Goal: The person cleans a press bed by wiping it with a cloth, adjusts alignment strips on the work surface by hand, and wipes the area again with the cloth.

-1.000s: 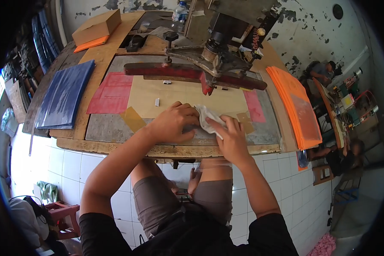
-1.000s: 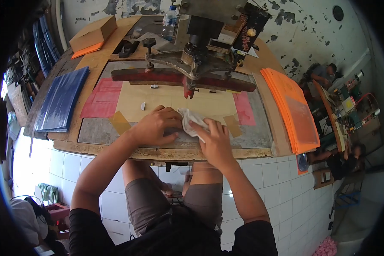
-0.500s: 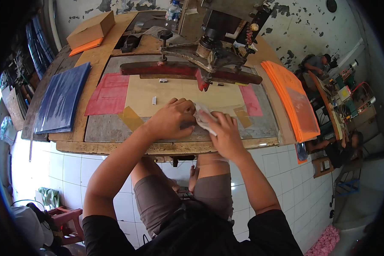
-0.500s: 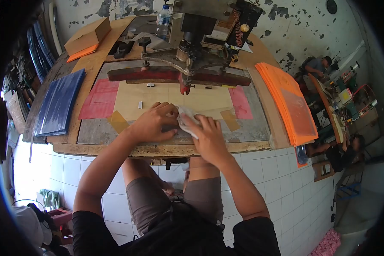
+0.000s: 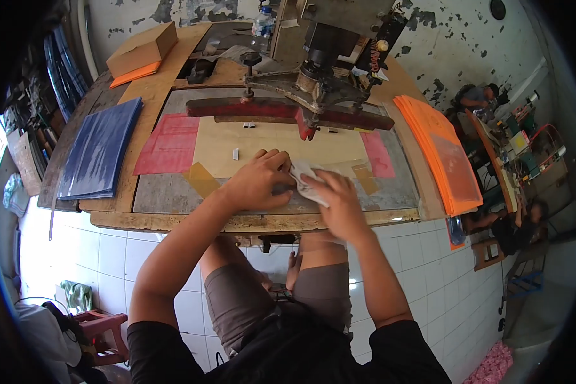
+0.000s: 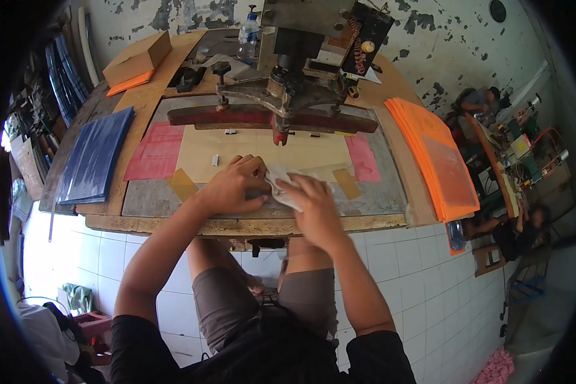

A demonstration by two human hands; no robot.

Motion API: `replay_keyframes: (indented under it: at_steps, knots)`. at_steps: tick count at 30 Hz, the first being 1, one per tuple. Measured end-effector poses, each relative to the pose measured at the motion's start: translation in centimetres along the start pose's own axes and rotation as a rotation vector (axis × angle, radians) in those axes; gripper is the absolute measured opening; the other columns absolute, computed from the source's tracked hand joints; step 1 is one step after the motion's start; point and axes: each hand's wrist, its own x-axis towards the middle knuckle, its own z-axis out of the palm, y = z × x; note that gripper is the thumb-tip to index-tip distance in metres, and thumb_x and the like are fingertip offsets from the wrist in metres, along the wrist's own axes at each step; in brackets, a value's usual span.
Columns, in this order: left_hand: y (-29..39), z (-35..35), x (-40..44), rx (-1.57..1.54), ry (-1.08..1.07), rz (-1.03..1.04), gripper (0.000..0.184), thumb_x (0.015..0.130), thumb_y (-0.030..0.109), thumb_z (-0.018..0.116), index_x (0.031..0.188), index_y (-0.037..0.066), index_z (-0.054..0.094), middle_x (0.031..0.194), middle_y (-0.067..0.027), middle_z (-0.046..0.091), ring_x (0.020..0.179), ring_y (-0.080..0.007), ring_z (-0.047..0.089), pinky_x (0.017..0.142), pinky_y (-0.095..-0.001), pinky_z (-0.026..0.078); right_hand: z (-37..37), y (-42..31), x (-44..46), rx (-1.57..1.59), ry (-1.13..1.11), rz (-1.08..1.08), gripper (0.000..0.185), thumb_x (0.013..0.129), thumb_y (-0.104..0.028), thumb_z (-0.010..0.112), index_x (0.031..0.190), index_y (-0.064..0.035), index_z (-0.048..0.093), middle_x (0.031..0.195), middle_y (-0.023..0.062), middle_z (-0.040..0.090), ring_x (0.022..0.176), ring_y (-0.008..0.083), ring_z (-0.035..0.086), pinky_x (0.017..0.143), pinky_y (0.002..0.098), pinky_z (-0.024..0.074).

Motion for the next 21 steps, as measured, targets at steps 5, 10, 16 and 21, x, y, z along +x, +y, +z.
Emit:
replay_keyframes:
  at_steps: [5, 10, 16, 21]
  knots:
    - [-0.1, 0.4, -0.1, 0.005, -0.003, -0.009, 0.036, 0.081, 0.026, 0.078, 0.114, 0.015, 0.087, 0.106, -0.0088, 0.066, 0.108, -0.0291, 0.066, 0.103, -0.0448, 0.049, -1.1, 8.9, 0.0, -0.157, 0.122, 0.374, 0.061, 0.089, 0.003, 0.073, 0.145, -0.0195, 0.074, 0.148, 0.0145, 0.066, 0.137, 0.0380, 0.060, 0.121, 0.0517, 0.0420]
    - [-0.2, 0.6, 0.1, 0.033, 0.002, 0.015, 0.035, 0.082, 0.026, 0.078, 0.114, 0.014, 0.085, 0.110, -0.0085, 0.069, 0.111, -0.0281, 0.067, 0.103, -0.0444, 0.049, -0.2, 3.8, -0.3, -0.197, 0.114, 0.158, 0.056, 0.092, -0.002, 0.076, 0.146, -0.0196, 0.073, 0.148, 0.0134, 0.065, 0.135, 0.0387, 0.060, 0.120, 0.0533, 0.0415]
    - [-0.5, -0.1, -0.1, 0.038, 0.033, -0.015, 0.024, 0.082, 0.027, 0.078, 0.099, 0.010, 0.080, 0.112, -0.0063, 0.076, 0.112, -0.0266, 0.070, 0.104, -0.0435, 0.049, 0.2, 4.1, -0.2, 0.035, 0.097, 0.119, 0.063, 0.088, 0.000, 0.076, 0.148, -0.0208, 0.071, 0.147, 0.0111, 0.063, 0.136, 0.0364, 0.058, 0.120, 0.0525, 0.0412]
    - [-0.7, 0.0, 0.1, 0.061, 0.036, 0.007, 0.018, 0.082, 0.021, 0.078, 0.097, 0.011, 0.081, 0.115, -0.0046, 0.077, 0.114, -0.0256, 0.070, 0.104, -0.0432, 0.049, 1.4, 1.8, 0.1, -0.106, 0.188, 0.172, 0.059, 0.088, -0.001, 0.077, 0.145, -0.0199, 0.074, 0.145, 0.0102, 0.065, 0.135, 0.0357, 0.058, 0.120, 0.0529, 0.0417]
